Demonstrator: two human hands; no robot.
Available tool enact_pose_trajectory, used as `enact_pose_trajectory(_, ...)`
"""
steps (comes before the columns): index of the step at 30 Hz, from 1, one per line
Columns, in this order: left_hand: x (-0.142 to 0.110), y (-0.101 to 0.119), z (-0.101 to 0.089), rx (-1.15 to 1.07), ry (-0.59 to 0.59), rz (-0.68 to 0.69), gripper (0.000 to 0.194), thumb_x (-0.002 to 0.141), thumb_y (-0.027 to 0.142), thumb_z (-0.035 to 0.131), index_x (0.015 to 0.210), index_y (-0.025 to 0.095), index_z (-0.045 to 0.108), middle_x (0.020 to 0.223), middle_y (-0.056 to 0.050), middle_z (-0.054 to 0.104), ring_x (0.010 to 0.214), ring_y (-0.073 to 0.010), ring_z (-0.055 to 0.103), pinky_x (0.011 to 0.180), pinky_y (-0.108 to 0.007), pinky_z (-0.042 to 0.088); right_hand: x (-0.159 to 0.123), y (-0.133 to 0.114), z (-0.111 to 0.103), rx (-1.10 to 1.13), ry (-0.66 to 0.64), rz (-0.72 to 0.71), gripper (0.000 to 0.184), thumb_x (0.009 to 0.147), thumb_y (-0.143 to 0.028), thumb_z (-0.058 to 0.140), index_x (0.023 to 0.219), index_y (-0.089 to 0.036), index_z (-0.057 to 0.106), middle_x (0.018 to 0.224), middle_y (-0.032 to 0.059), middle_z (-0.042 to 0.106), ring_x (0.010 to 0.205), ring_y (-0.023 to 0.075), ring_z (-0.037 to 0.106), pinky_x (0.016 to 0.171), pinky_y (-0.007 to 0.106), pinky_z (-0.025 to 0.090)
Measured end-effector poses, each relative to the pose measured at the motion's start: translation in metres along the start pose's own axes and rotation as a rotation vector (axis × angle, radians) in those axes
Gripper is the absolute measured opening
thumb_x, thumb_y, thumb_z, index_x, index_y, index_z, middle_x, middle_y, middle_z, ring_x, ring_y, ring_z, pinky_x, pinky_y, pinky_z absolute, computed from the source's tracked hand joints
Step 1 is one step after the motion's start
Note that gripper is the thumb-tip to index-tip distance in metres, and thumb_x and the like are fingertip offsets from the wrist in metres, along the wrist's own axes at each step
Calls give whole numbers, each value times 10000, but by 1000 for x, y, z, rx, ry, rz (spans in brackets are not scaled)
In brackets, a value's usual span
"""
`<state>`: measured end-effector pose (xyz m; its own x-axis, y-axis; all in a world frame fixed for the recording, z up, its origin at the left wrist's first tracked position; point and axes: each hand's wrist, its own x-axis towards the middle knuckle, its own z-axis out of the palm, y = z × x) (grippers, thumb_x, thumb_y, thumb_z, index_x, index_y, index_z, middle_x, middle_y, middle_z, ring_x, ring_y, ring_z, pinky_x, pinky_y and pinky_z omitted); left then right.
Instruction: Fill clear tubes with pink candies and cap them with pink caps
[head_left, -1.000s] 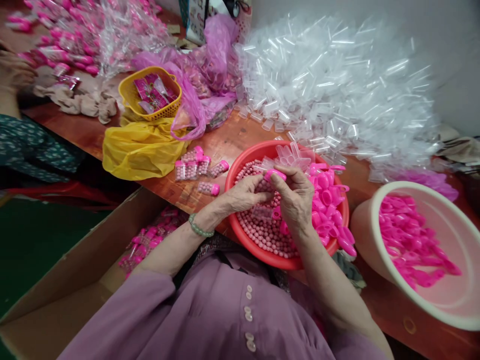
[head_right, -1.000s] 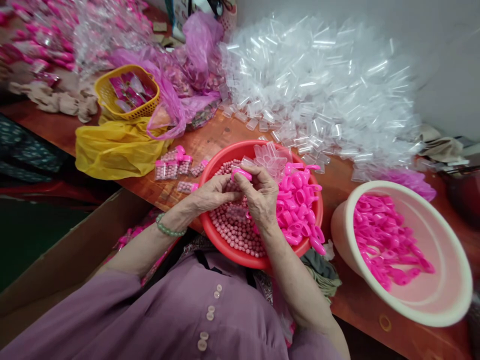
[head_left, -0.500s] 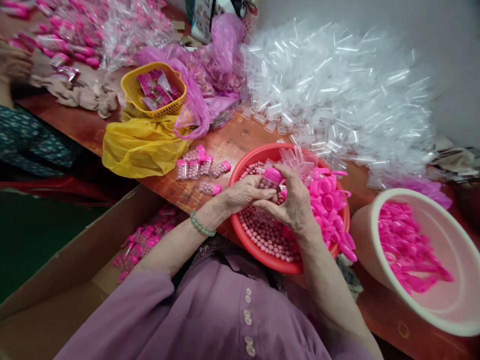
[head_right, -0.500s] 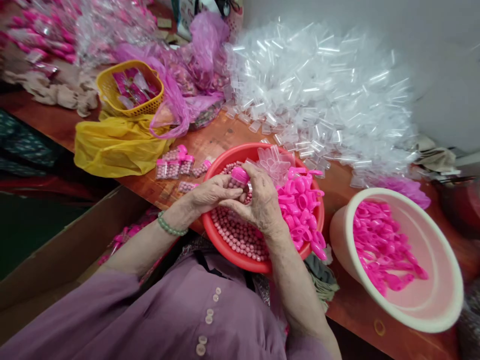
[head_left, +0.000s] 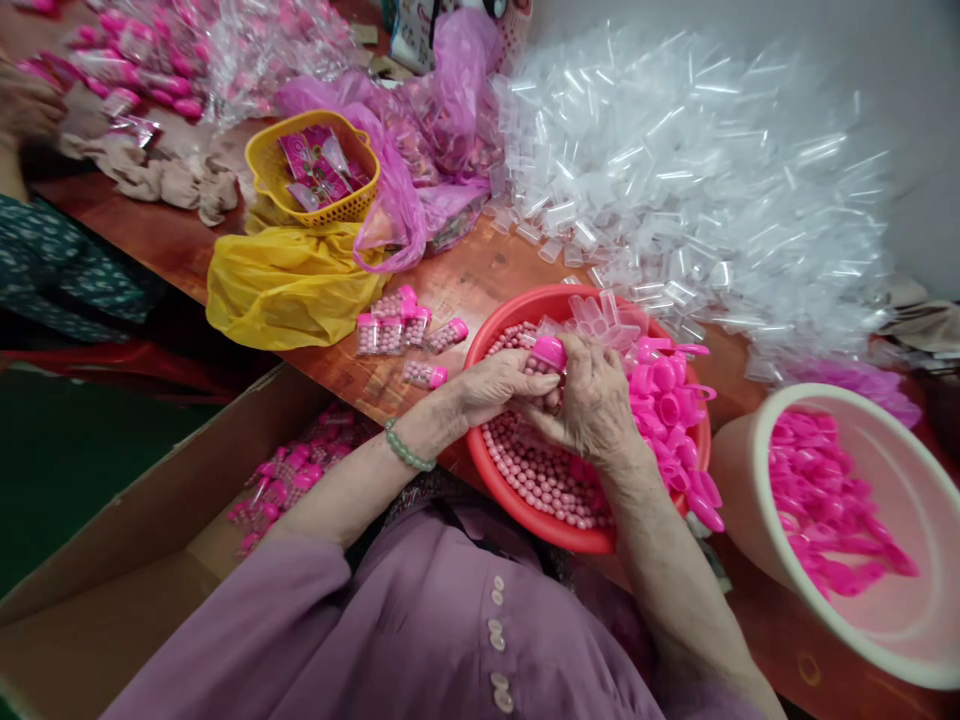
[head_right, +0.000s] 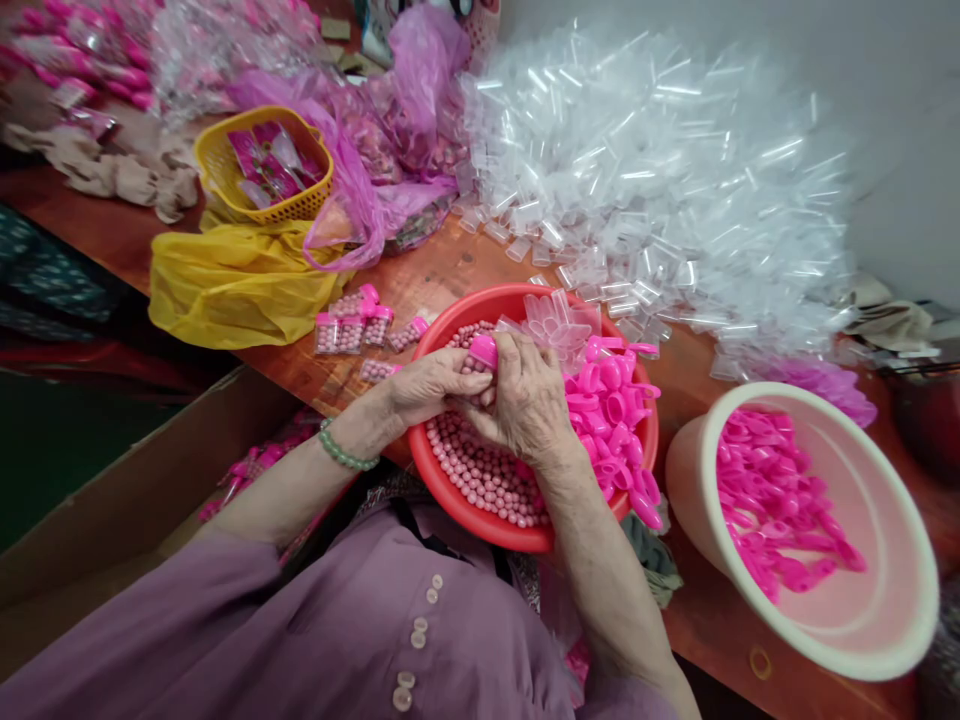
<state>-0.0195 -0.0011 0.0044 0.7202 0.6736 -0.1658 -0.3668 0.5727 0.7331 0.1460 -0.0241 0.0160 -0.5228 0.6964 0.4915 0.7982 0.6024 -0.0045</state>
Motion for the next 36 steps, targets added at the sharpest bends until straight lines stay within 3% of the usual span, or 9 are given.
enact_pose_trajectory(11,-1,1,2,6,-18,-22,534,532,508,946,638,93,629,597,-9,629,561,-80,574,584,-218,441,-1,3,0,43,-21,-14,602,890,-537,551,1305,-112,449,1039,166,629,936,331,610,769,473,519)
enact_pose_trajectory(20,2,-4,5,35,29,15,455,511,344,956,702,107,618,632,27,589,584,-68,512,572,-210,382,-3,-4,0,62,-76,13,764,803,-391,604,1437,-86,307,1235,241,578,1094,380,595,827,523,552)
enact_pose_trajectory(31,0,-3,5,39,-22,49,547,555,415,945,932,107,696,778,-20,666,712,-115,575,707,-255,457,-7,-7,4,87,-65,21,769,821,-370,583,1465,-57,303,1138,222,609,1028,378,616,789,529,572)
enact_pose_trajectory(36,-1,-7,5,31,-24,111,491,608,418,919,922,119,690,778,-14,655,712,-116,569,761,-276,472,-6,-5,0,177,-121,90,772,813,-316,616,1492,-112,309,1252,232,606,1110,387,627,843,555,580)
